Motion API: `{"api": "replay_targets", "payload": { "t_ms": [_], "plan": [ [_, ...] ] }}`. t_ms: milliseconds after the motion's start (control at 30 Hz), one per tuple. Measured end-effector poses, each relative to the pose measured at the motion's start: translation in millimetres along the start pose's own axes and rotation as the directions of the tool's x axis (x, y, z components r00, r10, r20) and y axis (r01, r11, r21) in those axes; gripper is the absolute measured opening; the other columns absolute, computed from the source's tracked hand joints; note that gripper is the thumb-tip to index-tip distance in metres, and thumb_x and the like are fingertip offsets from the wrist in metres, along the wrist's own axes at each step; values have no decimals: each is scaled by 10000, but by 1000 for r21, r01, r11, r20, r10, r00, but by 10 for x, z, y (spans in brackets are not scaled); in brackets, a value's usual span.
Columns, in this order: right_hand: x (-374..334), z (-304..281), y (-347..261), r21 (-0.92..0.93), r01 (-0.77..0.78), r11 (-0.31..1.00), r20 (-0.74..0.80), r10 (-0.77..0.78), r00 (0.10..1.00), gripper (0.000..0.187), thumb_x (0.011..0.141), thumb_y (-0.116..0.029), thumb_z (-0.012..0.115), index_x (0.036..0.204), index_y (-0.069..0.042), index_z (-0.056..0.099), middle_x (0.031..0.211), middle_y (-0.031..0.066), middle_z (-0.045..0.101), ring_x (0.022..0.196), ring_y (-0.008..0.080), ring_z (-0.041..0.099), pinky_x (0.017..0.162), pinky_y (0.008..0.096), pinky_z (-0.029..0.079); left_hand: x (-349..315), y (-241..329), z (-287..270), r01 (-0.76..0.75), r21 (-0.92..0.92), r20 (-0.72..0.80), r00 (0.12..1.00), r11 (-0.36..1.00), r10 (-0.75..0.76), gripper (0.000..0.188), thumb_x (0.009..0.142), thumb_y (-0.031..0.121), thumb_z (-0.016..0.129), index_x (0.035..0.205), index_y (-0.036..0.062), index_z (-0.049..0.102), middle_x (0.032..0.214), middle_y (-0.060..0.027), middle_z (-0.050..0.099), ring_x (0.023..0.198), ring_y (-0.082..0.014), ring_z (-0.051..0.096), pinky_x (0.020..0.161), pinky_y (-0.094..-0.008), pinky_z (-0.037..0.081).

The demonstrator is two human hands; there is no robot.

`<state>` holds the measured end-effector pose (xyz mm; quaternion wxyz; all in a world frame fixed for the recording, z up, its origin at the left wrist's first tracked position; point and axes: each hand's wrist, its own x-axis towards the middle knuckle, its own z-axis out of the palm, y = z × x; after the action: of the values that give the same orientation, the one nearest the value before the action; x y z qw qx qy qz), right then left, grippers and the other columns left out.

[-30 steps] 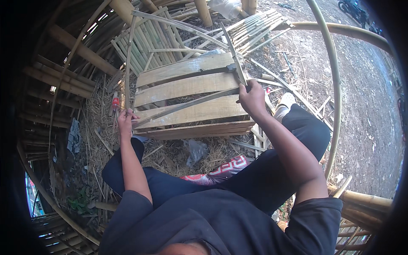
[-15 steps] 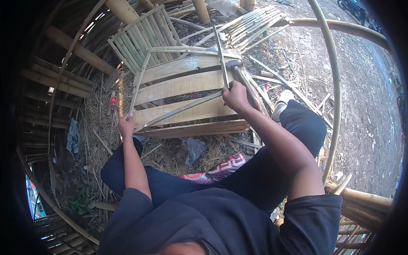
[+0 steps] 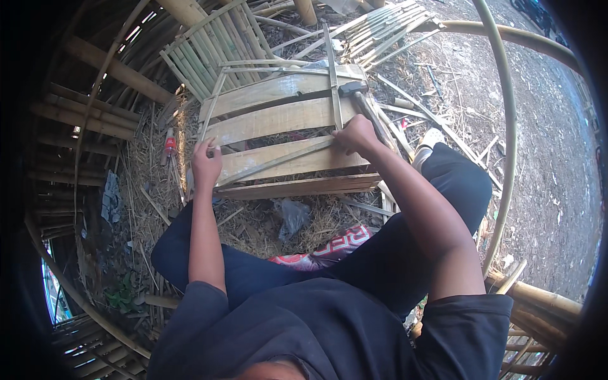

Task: The person positions a bamboo strip across a wooden crate and secures it by driving nails into the wood using a hammer.

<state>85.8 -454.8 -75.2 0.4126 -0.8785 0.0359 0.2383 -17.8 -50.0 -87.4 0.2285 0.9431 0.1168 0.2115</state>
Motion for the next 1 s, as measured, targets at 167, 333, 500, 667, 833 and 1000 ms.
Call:
{"api": "replay_targets", "payload": {
  "t_ms": [167, 333, 500, 667, 833, 1000],
  "plan": [
    [90, -46, 27, -131, 10, 991, 76, 0, 997, 353, 903, -258, 757, 823, 85, 748, 711, 160, 731, 622, 251, 734, 589, 388, 589, -100, 1231, 547, -397, -385, 271, 814, 833, 514, 373, 867, 212, 788, 1214, 94, 722, 1130, -115, 689, 1076, -314, 665, 967, -397, 519],
    [93, -10, 59, -500, 226, 836, 88, -210, 974, 399, 886, -327, 707, 930, 68, 737, 952, 305, 721, 926, 432, 729, 832, 477, 583, -303, 1677, 959, -424, -402, 368, 737, 812, 567, 399, 838, 271, 824, 1202, 125, 748, 1103, -85, 692, 1093, -279, 655, 1000, -413, 476],
    [-143, -137, -197, -565, 159, 809, 91, -130, 987, 299, 896, -239, 658, 1006, 25, 747, 1017, 273, 737, 989, 411, 732, 891, 464, 584, -282, 1578, 1165, -357, -396, 345, 796, 846, 498, 269, 848, 255, 800, 1083, 122, 788, 1035, -51, 693, 1045, -257, 647, 962, -405, 455],
    [-25, -127, -94, -522, 130, 843, 53, -120, 991, 294, 896, -227, 635, 1002, 20, 752, 1044, 280, 732, 1016, 412, 725, 903, 469, 577, -192, 1538, 1294, -329, -416, 249, 855, 848, 454, 217, 841, 207, 788, 1031, 101, 791, 977, -66, 694, 980, -279, 657, 913, -411, 490],
    [124, 126, 168, -449, 258, 856, -51, -313, 948, 329, 929, -317, 668, 832, -17, 760, 806, 241, 713, 795, 436, 704, 761, 496, 570, -217, 1572, 1342, -314, -424, 220, 874, 849, 433, 204, 829, 200, 793, 1001, 91, 791, 955, -81, 700, 959, -298, 667, 900, -416, 508],
    [136, 132, 169, -399, 193, 896, -119, -260, 958, 321, 836, -323, 804, 826, -4, 768, 779, 231, 718, 769, 393, 723, 753, 469, 575, -239, 1569, 1318, -304, -409, 216, 884, 860, 415, 185, 833, 198, 786, 982, 89, 787, 956, -82, 699, 955, -305, 666, 894, -424, 519]
  ]
}}
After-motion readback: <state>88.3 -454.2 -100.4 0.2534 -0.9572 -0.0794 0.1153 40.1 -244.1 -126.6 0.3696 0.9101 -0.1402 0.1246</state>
